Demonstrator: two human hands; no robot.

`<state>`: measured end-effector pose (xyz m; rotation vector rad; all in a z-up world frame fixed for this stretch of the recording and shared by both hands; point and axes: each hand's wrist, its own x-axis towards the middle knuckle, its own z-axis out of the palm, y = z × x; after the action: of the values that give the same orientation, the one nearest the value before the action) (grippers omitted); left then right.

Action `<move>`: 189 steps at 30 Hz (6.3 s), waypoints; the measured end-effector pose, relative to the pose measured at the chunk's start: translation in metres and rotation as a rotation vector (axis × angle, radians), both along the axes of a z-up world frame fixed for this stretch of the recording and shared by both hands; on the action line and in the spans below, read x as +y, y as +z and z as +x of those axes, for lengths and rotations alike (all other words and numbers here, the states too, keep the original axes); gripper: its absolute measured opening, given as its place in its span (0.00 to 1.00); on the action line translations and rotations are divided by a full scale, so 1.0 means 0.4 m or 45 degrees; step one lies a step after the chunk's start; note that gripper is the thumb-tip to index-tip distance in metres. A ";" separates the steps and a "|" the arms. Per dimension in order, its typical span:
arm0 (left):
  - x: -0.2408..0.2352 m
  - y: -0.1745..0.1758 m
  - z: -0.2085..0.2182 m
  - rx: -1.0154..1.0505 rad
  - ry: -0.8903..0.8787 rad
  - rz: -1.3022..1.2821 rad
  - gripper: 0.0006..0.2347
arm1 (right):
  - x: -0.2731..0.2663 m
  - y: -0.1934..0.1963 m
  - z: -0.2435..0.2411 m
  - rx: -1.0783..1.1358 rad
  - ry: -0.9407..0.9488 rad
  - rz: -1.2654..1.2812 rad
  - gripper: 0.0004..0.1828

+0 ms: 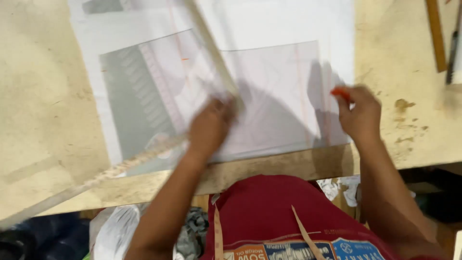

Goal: Using a ruler and marking tool to trace a garment pattern onto fabric on a cutting table.

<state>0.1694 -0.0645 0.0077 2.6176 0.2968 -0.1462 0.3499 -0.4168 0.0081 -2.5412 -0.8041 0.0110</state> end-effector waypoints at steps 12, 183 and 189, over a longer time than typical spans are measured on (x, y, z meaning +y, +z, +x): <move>-0.477 0.017 0.000 0.134 -0.099 -0.202 0.18 | -0.295 -0.077 -0.086 0.150 0.142 0.363 0.07; 0.001 -0.122 0.261 0.137 1.246 0.365 0.57 | 0.128 -0.093 0.408 0.036 0.467 0.602 0.03; -0.009 -0.175 0.243 0.015 1.218 0.518 0.57 | 0.533 -0.037 0.273 0.171 0.790 0.685 0.08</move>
<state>0.2666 -0.0681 -0.0625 2.5296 1.6586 0.2521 0.4590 -0.2036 -0.0067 -1.7043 -1.3033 0.1435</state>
